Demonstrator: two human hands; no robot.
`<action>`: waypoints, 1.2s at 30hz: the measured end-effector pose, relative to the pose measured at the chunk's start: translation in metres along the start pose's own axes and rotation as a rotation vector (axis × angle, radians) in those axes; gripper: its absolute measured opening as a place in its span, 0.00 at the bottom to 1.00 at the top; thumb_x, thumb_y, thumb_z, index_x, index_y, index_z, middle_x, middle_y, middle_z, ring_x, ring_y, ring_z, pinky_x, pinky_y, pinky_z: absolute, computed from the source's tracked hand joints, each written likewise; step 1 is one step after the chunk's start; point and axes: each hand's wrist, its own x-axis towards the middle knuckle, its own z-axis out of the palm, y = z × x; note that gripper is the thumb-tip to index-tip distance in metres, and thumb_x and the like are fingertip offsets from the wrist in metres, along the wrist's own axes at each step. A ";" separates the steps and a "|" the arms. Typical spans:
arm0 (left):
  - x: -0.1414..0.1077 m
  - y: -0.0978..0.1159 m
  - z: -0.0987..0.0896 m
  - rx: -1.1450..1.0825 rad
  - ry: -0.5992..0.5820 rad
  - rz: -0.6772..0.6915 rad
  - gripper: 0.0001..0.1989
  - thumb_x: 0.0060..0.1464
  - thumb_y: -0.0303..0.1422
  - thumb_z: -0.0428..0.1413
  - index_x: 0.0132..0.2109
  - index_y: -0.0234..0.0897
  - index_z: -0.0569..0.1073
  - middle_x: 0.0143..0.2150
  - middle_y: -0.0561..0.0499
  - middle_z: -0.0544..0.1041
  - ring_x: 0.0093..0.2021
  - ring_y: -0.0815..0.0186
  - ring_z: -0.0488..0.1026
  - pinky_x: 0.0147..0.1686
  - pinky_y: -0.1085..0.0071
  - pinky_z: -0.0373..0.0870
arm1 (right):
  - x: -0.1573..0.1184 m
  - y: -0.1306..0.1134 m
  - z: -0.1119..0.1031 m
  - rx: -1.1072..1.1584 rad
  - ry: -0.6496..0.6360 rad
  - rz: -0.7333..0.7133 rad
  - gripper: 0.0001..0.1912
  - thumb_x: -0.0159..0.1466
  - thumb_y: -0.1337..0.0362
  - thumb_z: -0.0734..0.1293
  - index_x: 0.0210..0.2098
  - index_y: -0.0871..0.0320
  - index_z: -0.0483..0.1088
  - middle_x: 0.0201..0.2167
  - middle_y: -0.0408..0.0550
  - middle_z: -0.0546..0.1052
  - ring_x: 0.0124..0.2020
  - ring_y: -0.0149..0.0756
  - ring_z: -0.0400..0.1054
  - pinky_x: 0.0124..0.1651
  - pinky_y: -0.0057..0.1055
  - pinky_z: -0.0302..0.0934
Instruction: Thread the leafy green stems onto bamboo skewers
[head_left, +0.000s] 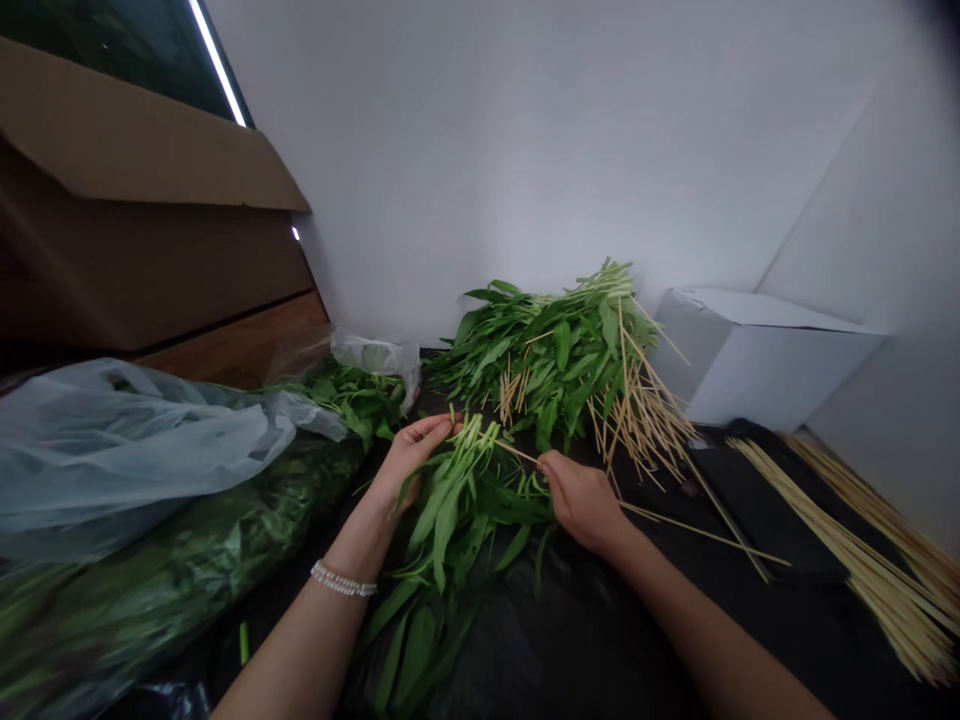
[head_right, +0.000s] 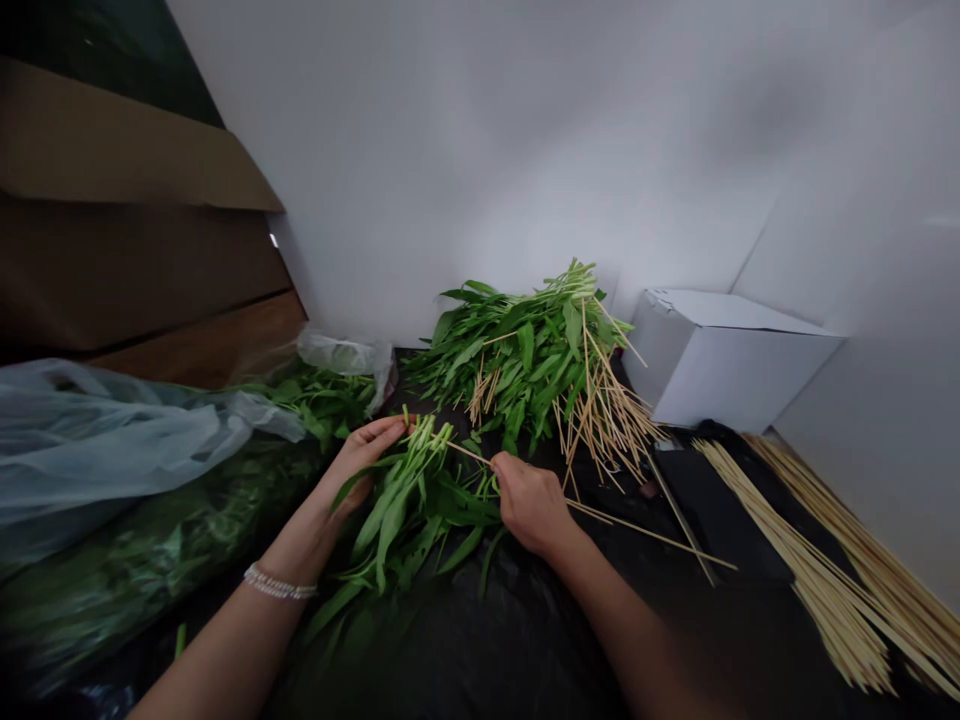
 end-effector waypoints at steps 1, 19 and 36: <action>0.000 -0.001 0.000 0.013 0.009 0.008 0.20 0.36 0.37 0.71 0.38 0.34 0.81 0.33 0.47 0.82 0.31 0.66 0.77 0.37 0.71 0.73 | 0.000 0.000 0.000 0.000 0.000 0.005 0.12 0.70 0.66 0.52 0.39 0.56 0.65 0.31 0.46 0.75 0.31 0.35 0.71 0.36 0.28 0.57; 0.006 -0.007 -0.005 0.152 0.088 0.046 0.19 0.34 0.41 0.71 0.35 0.35 0.82 0.32 0.49 0.82 0.30 0.67 0.76 0.37 0.71 0.70 | 0.000 0.001 0.002 -0.032 -0.031 0.025 0.11 0.69 0.67 0.52 0.39 0.56 0.65 0.32 0.46 0.75 0.32 0.34 0.71 0.35 0.27 0.55; 0.006 -0.005 -0.006 0.289 0.121 0.060 0.19 0.30 0.41 0.71 0.31 0.35 0.82 0.32 0.46 0.82 0.31 0.63 0.76 0.34 0.70 0.70 | -0.001 0.001 0.004 -0.062 -0.066 0.045 0.11 0.68 0.68 0.53 0.39 0.56 0.66 0.31 0.45 0.75 0.32 0.33 0.70 0.34 0.27 0.55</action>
